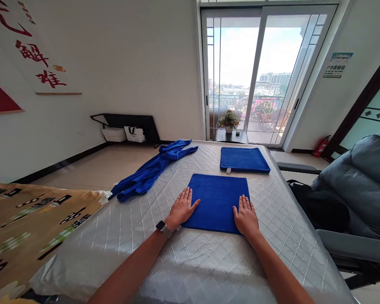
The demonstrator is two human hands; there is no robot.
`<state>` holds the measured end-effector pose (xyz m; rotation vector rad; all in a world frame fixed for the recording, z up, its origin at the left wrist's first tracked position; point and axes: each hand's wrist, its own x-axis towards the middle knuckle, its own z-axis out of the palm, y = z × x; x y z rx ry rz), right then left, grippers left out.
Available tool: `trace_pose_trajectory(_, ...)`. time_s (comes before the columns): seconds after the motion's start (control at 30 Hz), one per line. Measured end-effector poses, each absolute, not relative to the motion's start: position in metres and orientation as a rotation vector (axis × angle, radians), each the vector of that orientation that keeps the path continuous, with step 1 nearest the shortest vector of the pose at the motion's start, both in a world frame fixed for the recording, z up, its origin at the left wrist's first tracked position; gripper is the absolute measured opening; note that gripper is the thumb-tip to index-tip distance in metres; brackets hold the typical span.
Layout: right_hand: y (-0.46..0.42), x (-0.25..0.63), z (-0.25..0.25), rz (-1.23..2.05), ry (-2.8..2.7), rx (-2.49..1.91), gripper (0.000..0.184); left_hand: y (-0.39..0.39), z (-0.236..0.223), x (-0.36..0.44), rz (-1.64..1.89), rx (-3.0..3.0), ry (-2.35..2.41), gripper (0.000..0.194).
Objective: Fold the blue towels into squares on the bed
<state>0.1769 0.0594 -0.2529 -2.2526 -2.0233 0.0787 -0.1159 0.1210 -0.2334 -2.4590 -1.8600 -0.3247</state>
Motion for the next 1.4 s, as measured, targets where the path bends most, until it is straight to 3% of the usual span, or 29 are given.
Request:
trace_pose_trajectory(0.27, 0.058, 0.179, -0.255, 0.033, -2.056, -2.229, 0.070, 0.079, -0.228, -0.012, -0.438, -2.893, -1.132, 0.079)
trace_pose_trajectory(0.43, 0.057, 0.181, -0.256, 0.014, -2.087, -2.227, 0.069, 0.081, -0.236, 0.029, -0.462, -2.976, -1.118, 0.077)
trace_pose_trajectory(0.87, 0.058, 0.178, -0.253, -0.006, -2.049, -2.233, 0.070, 0.072, -0.235, -0.127, -0.268, -2.645, -1.764, 0.086)
trace_pose_trajectory(1.07, 0.051, 0.174, -0.249, -0.101, -2.054, -2.201, 0.069, 0.065, -0.239, -0.129, -0.303, -2.606, -1.804, 0.089)
trace_pose_trajectory(1.4, 0.036, 0.174, -0.265, 0.034, -2.111, -2.208, 0.075, 0.074, -0.247, -0.132, -0.329, -2.638, -1.820, 0.083)
